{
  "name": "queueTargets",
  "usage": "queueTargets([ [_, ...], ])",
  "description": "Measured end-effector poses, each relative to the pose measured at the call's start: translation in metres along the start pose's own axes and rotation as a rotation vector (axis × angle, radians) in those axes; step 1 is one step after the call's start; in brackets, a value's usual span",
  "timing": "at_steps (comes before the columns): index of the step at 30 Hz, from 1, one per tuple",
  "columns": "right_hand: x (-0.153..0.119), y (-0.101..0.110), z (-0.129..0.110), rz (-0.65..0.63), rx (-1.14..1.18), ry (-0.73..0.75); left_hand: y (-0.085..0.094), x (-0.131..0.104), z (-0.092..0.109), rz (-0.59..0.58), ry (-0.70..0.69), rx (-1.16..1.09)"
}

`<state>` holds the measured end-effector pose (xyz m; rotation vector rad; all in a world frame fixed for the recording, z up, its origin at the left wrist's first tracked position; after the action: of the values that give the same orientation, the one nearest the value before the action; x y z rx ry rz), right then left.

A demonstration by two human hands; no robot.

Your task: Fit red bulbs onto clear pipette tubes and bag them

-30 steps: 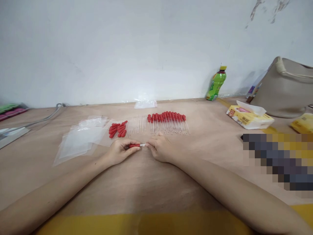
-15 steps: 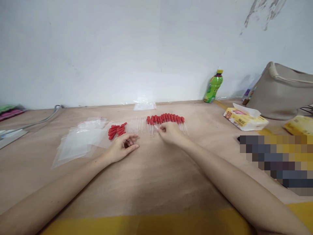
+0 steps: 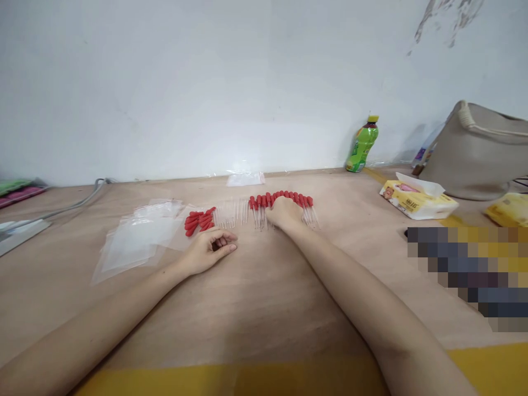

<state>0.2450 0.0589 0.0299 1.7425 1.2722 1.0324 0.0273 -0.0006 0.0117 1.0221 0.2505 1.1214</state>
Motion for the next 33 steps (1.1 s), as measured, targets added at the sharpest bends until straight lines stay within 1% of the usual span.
queueTargets([
  [4, -0.007, 0.007, -0.005, 0.042, -0.07, 0.054, 0.0, 0.0, 0.0, 0.008, -0.004, -0.003],
  [7, -0.014, 0.008, -0.017, 0.061, -0.047, 0.137, 0.0, 0.0, 0.002, 0.012, -0.01, 0.0],
  [11, -0.017, -0.005, -0.042, 0.024, -0.044, 0.214, 0.0, 0.0, 0.002, 0.012, -0.007, 0.002],
  [14, -0.013, -0.017, -0.058, 0.018, -0.084, 0.205, 0.0, 0.0, 0.002, 0.012, -0.013, -0.004],
  [17, -0.011, -0.025, -0.065, 0.019, -0.106, 0.173, -0.001, -0.001, 0.002, 0.009, -0.025, -0.009],
  [20, -0.016, -0.027, -0.064, 0.023, -0.113, 0.187, 0.0, -0.001, 0.002, 0.008, -0.031, -0.005],
  [24, -0.035, -0.024, -0.054, -0.006, -0.153, 0.265, 0.0, -0.001, 0.002, 0.014, -0.026, 0.006],
  [29, -0.068, -0.008, -0.031, -0.014, -0.196, 0.308, -0.001, -0.002, 0.004, 0.03, -0.031, 0.042],
  [31, -0.08, 0.001, -0.021, -0.007, -0.173, 0.341, 0.002, -0.001, 0.003, 0.111, -0.033, 0.101],
  [33, -0.088, 0.009, -0.01, -0.002, -0.128, 0.352, 0.011, 0.001, 0.0, 0.258, -0.02, 0.206],
])
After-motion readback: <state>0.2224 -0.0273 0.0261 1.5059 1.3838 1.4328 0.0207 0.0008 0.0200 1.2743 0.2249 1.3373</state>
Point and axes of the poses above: each hand's wrist, its own x-axis towards the middle knuckle, its own y-axis out of the back of the hand, z = x × y, the point moved 3 cm from there along x, towards the middle knuckle, and after that the axes turned 2 degrees about y, right-handed, at the moved point
